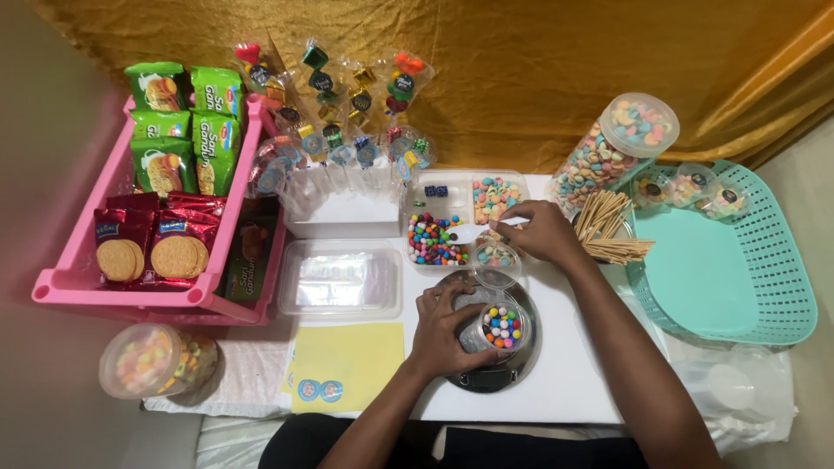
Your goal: Filling small plastic cups with multi-colored candies using a spoon and a digital scale for measurement.
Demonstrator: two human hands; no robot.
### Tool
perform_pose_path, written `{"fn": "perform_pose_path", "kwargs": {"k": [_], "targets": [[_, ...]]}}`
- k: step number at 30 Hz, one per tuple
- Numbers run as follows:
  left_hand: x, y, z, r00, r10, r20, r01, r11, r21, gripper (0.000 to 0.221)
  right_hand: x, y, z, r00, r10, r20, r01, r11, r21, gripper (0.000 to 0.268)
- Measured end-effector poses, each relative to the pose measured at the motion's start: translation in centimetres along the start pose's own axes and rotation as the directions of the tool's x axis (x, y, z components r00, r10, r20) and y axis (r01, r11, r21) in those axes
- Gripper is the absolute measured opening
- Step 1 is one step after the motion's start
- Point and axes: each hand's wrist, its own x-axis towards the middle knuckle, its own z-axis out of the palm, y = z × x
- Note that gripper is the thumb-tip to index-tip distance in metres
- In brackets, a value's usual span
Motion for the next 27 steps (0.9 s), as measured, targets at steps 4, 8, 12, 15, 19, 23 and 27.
{"fn": "perform_pose_path", "kwargs": {"k": [4, 8, 12, 15, 19, 23, 27], "targets": [[0.0, -0.5, 0.3, 1.000, 0.011, -0.007, -0.011, 1.000, -0.001, 0.069, -2.7, -0.8, -1.7, 0.996, -0.065, -0.057, 0.070, 0.994, 0.087, 0.026], [-0.1, -0.3, 0.2, 1.000, 0.009, -0.015, -0.009, 1.000, 0.011, 0.070, -5.4, -0.7, -2.5, 0.983, -0.134, -0.125, 0.151, 0.979, 0.135, 0.021], [0.1, -0.1, 0.1, 0.999, 0.020, -0.031, -0.020, 1.000, 0.010, 0.068, -8.8, 0.1, -3.4, 0.977, -0.140, -0.163, 0.162, 0.979, 0.125, 0.019], [-0.1, -0.4, 0.3, 0.999, 0.037, -0.039, -0.038, 0.999, -0.010, 0.067, -11.0, 2.3, -3.2, 0.982, -0.086, -0.167, 0.107, 0.987, 0.122, 0.023], [-0.1, -0.2, 0.4, 0.997, 0.053, -0.061, -0.053, 0.999, 0.006, 0.067, -13.8, 3.7, -2.6, 0.986, -0.056, -0.155, 0.072, 0.993, 0.098, 0.016], [0.1, 0.0, 0.2, 0.996, 0.055, -0.064, -0.055, 0.998, 0.014, 0.068, -15.6, 3.9, -2.3, 0.986, 0.024, -0.165, -0.019, 0.999, 0.031, 0.017], [0.3, 0.5, 0.0, 0.997, 0.045, -0.061, -0.045, 0.999, -0.014, 0.067, -17.0, 2.3, -2.4, 0.987, 0.030, -0.160, -0.045, 0.995, -0.086, 0.019]]}}
